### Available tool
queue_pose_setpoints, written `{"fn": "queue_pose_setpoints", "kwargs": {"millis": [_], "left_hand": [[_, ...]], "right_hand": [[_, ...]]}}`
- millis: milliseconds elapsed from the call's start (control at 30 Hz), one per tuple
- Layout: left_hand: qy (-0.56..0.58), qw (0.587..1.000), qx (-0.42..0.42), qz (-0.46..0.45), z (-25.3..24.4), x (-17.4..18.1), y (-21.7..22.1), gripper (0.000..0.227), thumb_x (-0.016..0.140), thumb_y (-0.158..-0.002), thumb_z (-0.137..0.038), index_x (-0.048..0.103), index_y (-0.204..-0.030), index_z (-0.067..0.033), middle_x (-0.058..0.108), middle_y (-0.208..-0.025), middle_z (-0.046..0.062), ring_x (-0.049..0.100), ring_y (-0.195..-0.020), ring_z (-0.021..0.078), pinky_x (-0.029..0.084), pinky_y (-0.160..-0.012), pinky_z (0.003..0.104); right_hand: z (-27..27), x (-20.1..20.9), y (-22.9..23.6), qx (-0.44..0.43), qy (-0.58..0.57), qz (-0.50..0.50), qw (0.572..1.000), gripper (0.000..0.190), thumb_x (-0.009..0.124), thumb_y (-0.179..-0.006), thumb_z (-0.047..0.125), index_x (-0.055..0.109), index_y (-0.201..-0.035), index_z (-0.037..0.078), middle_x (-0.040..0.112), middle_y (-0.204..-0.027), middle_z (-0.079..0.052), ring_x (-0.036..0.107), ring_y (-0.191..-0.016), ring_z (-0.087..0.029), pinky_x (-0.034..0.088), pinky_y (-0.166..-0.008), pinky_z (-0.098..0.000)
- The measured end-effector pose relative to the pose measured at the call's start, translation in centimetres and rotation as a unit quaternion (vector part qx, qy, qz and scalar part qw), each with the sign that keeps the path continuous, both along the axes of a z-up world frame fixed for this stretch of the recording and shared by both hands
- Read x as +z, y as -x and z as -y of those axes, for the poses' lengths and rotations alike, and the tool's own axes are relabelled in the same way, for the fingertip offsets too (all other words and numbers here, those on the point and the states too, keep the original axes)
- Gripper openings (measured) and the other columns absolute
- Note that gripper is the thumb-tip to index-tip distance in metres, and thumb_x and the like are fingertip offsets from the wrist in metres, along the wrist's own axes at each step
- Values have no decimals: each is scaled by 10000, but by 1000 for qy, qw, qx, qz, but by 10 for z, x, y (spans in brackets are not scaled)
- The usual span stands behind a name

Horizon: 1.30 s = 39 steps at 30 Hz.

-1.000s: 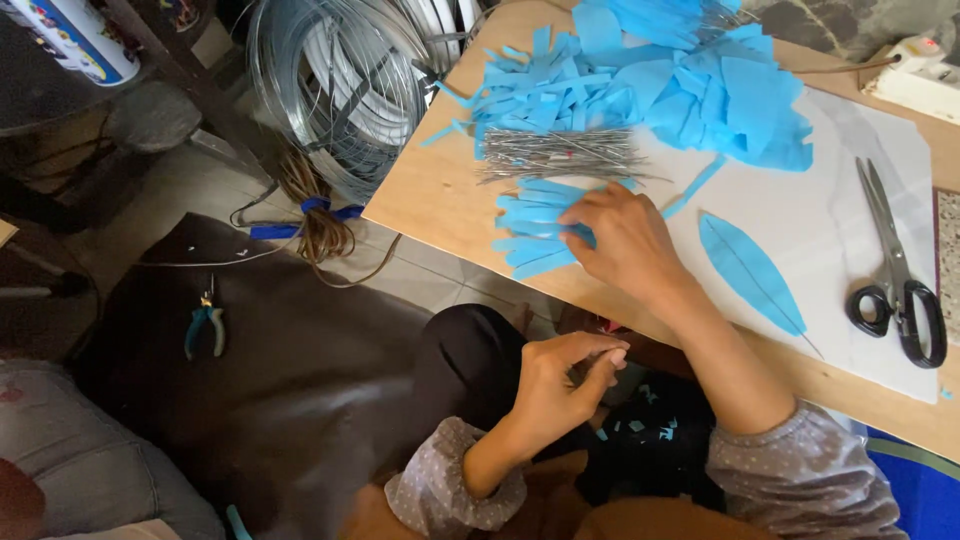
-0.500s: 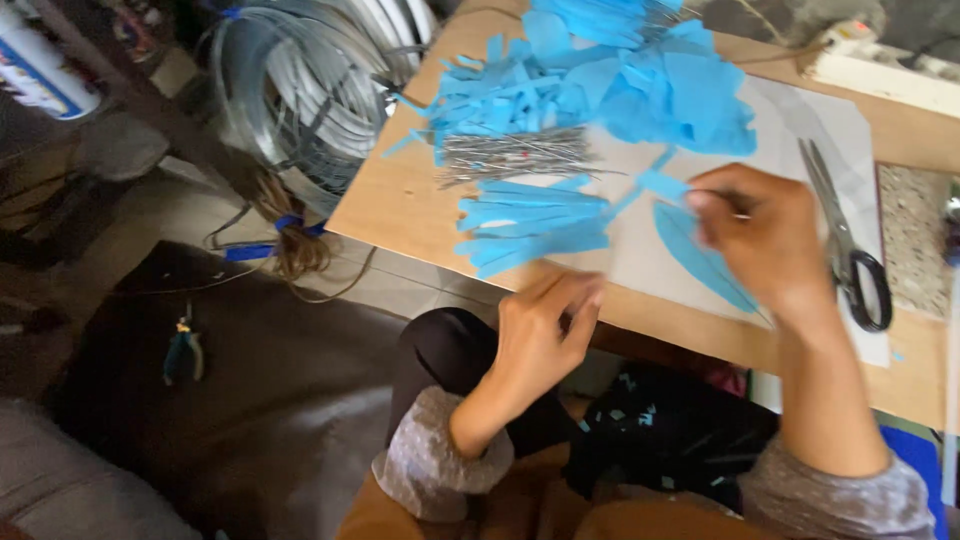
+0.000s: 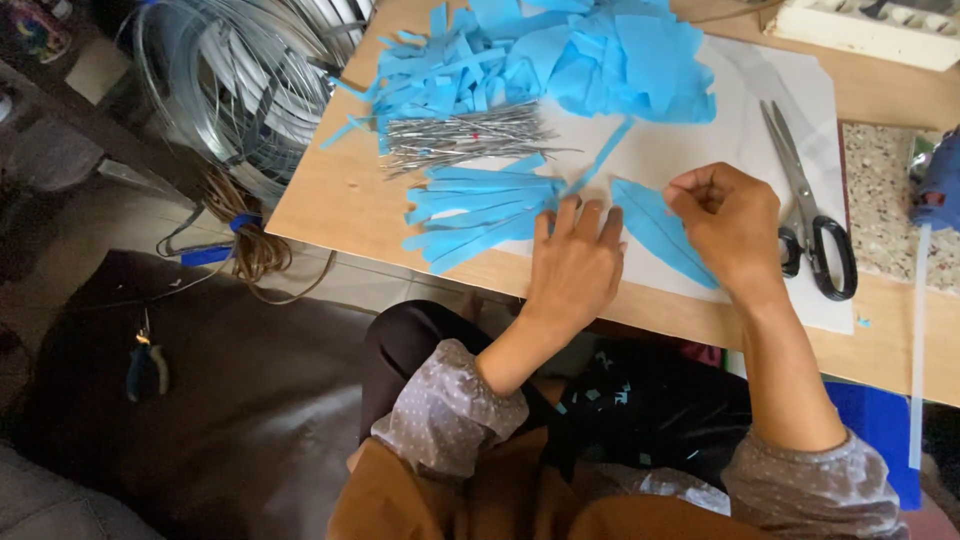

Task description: Making decorative paper leaves by cutting blue paper and attaching wire stems with hot glue.

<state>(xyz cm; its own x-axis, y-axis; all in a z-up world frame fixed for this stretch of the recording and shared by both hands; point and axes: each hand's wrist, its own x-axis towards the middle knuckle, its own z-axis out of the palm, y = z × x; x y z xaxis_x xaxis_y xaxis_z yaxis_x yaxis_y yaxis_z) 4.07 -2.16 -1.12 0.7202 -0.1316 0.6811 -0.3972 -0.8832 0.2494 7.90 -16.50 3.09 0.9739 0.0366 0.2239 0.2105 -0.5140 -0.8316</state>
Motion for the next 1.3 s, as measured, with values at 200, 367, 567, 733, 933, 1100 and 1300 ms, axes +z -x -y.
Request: {"fn": "queue_pose_setpoints", "kwargs": {"millis": [200, 367, 567, 733, 933, 1100, 1300], "left_hand": [[-16, 1000, 7, 10, -1, -3, -3, 296, 575, -739, -165, 605, -982, 2, 491, -996, 140, 418, -919, 290, 327, -807, 420], [7, 1000, -4, 14, -1, -5, -4, 266, 582, -749, -158, 603, -962, 0, 471, -993, 137, 406, -918, 290, 317, -815, 433], [21, 999, -24, 29, 0, -23, -17, 255, 599, -722, -154, 635, -948, -40, 511, -940, 134, 432, -1004, 332, 314, -778, 458], [24, 999, -27, 18, -1, -22, -16, 244, 594, -729, -150, 638, -944, -42, 504, -959, 140, 427, -1014, 334, 308, -777, 456], [21, 999, -30, 3, -1, -20, -16, 240, 585, -735, -145, 639, -945, -42, 503, -979, 145, 418, -1030, 332, 301, -787, 460], [16, 999, -38, -15, -2, -18, -15, 229, 561, -749, -143, 640, -942, -48, 507, -1006, 135, 409, -1048, 320, 292, -797, 457], [-6, 998, -66, -17, -5, -15, -19, 233, 524, -737, -123, 626, -935, -55, 518, -1093, 129, 383, -1107, 317, 277, -835, 468]], "right_hand": [[-9, 5, 2, -11, -29, -30, 999, 33, 578, -848, -8, 578, -881, -5, 554, -704, -38, 399, -523, -63, 318, -456, -168], [-14, 8, -4, 1, -80, -7, 997, 54, 584, -864, -21, 575, -913, 1, 523, -665, -16, 409, -499, -54, 314, -454, -157], [-9, -16, -15, -8, -30, 2, 1000, 41, 615, -854, 6, 590, -874, -19, 566, -706, -106, 460, -469, -79, 371, -365, -174], [-6, -19, -15, -23, -12, -5, 1000, 26, 608, -860, 9, 597, -873, -11, 558, -692, -98, 472, -489, -75, 379, -375, -169], [-4, -23, -14, -27, 7, -2, 1000, 21, 618, -844, -5, 605, -857, -16, 554, -680, -102, 473, -491, -80, 391, -379, -176], [-5, -21, -10, -23, 14, -5, 1000, 33, 604, -835, -14, 609, -864, -29, 552, -677, -113, 486, -533, -90, 412, -420, -181], [-4, -22, -10, -21, 52, 1, 998, 30, 603, -835, -19, 625, -855, -16, 572, -685, -121, 494, -540, -106, 412, -408, -215]]}}
